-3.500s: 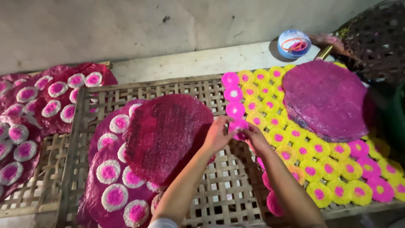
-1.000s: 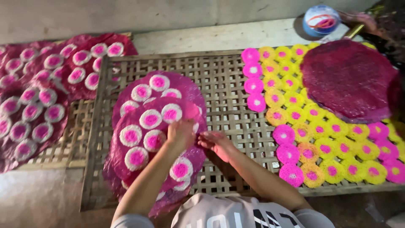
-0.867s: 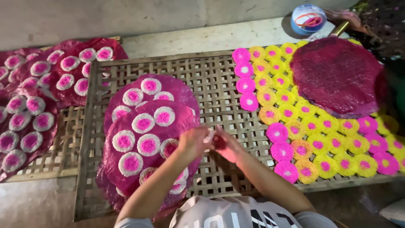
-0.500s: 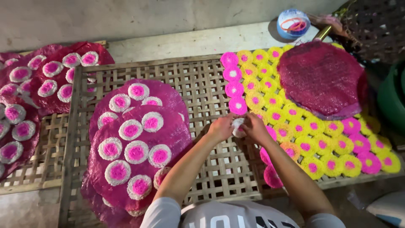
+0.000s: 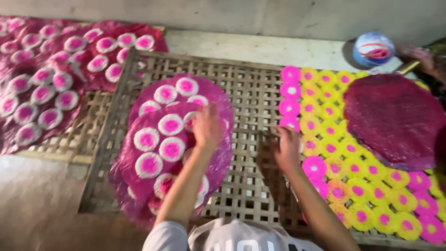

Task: The person places small yellow and pink paper flowers onto larger purple paper circles on a wooden rack, then stacks the finished circles onto a pile of other completed paper items.

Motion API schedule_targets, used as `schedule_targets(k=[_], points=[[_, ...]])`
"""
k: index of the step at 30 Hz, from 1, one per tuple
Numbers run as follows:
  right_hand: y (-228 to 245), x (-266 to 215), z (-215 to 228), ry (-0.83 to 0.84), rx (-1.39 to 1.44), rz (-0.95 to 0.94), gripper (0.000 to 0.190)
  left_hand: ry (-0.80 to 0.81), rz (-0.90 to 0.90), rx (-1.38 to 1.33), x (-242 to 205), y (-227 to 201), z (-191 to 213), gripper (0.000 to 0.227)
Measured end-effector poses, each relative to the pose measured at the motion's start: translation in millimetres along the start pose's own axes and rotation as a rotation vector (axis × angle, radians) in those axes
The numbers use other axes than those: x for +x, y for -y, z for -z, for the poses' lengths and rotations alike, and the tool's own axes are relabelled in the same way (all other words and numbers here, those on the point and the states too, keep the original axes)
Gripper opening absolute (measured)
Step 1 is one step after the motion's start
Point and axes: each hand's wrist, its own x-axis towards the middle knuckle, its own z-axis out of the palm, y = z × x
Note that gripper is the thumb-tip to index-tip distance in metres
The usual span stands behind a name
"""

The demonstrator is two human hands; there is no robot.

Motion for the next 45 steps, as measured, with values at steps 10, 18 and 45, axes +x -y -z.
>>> schedule_targets(k=[10, 18, 45], points=[[123, 41, -108, 0.464, -0.060, 0.279, 0.060, 0.174, 0.014, -0.644, -1, 106, 28, 0.044], [55, 15, -124, 0.291, 0.994, -0.455, 0.033, 0.301, 0.030, -1.361, -13, 59, 98, 0.041], [32, -53, 50, 0.076, -0.178, -0.105, 0.053, -0.111, -0.038, -1.186, -109, 32, 126, 0.044]])
